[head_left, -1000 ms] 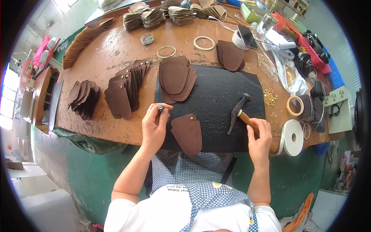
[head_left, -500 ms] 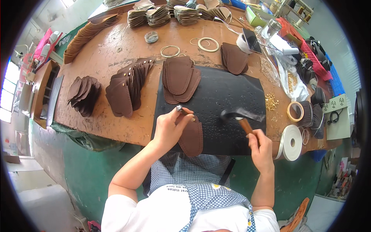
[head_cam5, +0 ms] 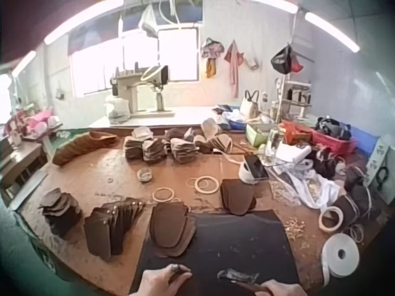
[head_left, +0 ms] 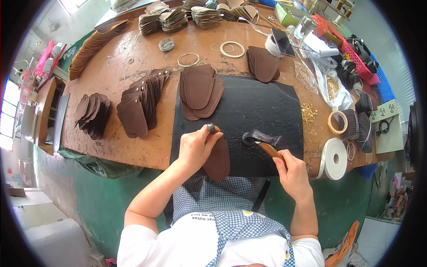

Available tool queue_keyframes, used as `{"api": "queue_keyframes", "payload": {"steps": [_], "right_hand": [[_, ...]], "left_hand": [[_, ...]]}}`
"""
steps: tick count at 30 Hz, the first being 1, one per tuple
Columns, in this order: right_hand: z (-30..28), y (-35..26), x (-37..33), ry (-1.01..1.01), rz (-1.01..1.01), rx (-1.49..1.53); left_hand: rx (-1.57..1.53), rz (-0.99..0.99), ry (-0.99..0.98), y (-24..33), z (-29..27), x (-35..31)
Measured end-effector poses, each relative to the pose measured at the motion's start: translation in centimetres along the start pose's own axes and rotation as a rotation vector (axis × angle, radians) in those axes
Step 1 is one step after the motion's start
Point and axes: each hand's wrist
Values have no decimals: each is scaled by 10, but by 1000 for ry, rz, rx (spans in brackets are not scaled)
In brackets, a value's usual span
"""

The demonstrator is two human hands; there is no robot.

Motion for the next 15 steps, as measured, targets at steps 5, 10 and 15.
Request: {"api": "queue_keyframes", "payload": {"steps": [5, 10, 15], "right_hand": [[-2, -10, 17, 114, -181, -34], [-26, -43, 28, 235, -363, 91], [-17, -52, 50, -28, -450, -150]], "left_hand": [[114, 122, 114, -2, 11, -4], [127, 119, 158, -5, 13, -8], [141, 168, 161, 7, 14, -5]]}}
Point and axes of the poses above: each hand's wrist, its own x-axis towards the middle knuckle, its own z-axis out of the palm, y = z × x, and after that the axes turned 9 degrees about -z, right-handed
